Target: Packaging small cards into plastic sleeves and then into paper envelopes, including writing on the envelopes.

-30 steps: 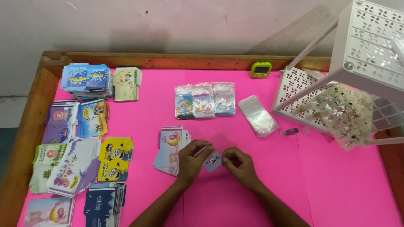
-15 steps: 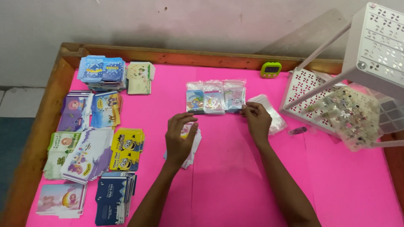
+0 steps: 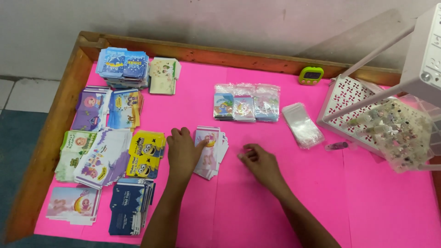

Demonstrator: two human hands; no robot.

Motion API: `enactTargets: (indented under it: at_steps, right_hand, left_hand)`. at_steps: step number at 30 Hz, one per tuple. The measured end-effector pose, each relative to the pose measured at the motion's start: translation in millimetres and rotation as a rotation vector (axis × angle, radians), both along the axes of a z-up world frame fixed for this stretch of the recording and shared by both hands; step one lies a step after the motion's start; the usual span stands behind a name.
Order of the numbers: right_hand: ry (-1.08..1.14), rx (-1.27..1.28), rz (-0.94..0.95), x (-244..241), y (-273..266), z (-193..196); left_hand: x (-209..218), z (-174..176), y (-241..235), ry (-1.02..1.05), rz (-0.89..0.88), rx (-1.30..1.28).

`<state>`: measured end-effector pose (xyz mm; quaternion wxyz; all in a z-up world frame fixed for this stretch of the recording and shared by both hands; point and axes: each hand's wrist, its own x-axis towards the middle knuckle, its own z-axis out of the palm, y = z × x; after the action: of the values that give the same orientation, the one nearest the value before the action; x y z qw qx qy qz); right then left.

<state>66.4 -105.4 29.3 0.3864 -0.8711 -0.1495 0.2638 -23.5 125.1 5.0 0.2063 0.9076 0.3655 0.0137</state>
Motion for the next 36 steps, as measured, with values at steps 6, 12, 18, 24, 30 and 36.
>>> enactTargets:
  at_steps: [6, 12, 18, 24, 30, 36]
  right_hand:
    - [0.289, 0.174, -0.126, -22, 30, 17]
    - [0.302, 0.416, -0.212, -29, 43, 19]
    - [0.299, 0.399, -0.209, -28, 46, 17]
    - [0.336, 0.431, -0.217, -27, 43, 14]
    - [0.351, 0.444, -0.209, -28, 42, 12]
    - [0.357, 0.448, -0.205, -28, 41, 15]
  left_hand:
    - [3, 10, 1, -0.023, -0.138, -0.205]
    - [4, -4, 1, -0.071, -0.138, -0.221]
    - [4, -5, 2, -0.012, -0.107, -0.280]
    - [5, -1, 7, -0.006, -0.120, -0.351]
    - [3, 11, 7, -0.042, -0.085, -0.489]
    - [1, 26, 8, -0.069, -0.103, -0.414]
